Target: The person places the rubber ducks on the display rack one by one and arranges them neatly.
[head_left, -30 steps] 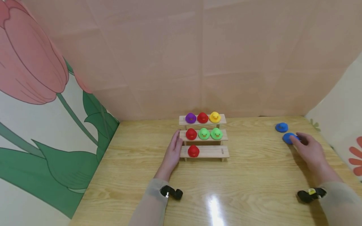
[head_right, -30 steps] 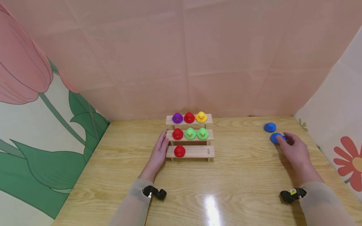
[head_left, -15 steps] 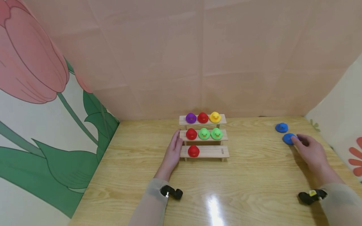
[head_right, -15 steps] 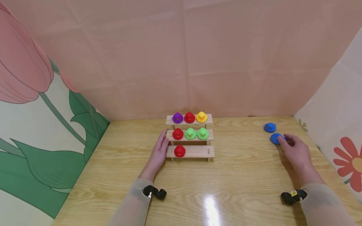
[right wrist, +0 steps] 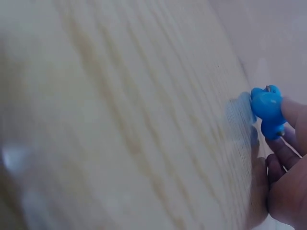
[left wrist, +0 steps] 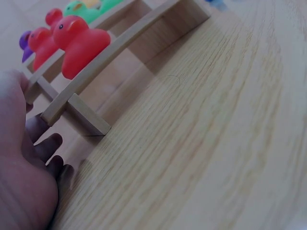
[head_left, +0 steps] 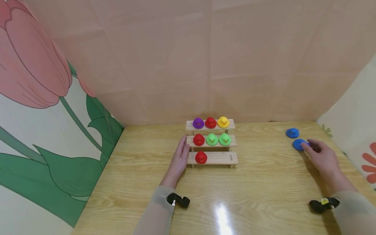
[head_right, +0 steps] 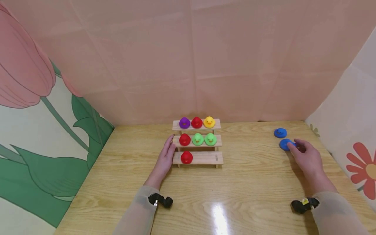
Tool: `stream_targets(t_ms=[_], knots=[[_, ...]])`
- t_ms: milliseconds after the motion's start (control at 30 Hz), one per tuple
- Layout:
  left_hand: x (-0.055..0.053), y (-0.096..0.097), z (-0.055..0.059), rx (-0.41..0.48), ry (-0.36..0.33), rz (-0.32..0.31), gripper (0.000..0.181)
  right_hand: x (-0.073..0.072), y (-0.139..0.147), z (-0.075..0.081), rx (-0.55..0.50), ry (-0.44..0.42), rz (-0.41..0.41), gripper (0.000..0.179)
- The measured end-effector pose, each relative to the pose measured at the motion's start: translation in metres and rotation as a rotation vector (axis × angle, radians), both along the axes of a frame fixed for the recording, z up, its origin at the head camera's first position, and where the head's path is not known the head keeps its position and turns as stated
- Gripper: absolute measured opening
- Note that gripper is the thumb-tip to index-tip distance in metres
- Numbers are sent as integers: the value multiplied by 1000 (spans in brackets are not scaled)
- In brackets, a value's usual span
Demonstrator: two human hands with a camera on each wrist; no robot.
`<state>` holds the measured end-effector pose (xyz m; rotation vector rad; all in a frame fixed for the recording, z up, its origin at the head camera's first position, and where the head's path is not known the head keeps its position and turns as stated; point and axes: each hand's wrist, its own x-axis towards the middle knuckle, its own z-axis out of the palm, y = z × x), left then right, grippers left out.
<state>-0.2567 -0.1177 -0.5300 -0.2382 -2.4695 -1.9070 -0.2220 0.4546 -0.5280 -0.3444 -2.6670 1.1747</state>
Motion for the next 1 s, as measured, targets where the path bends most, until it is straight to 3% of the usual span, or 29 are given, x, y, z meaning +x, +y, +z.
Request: stream_targets(t_ms=[400, 633, 1000], knots=[[1, 0, 2, 5, -25, -7, 57, 1, 0, -6, -90, 72, -41, 82], [-1, 0, -1, 15, 22, -16, 59, 2, 1, -6, -166, 47, -68, 84], [0, 0, 1, 18, 15, -15, 60, 2, 1, -8, -265, 70, -80, 80]])
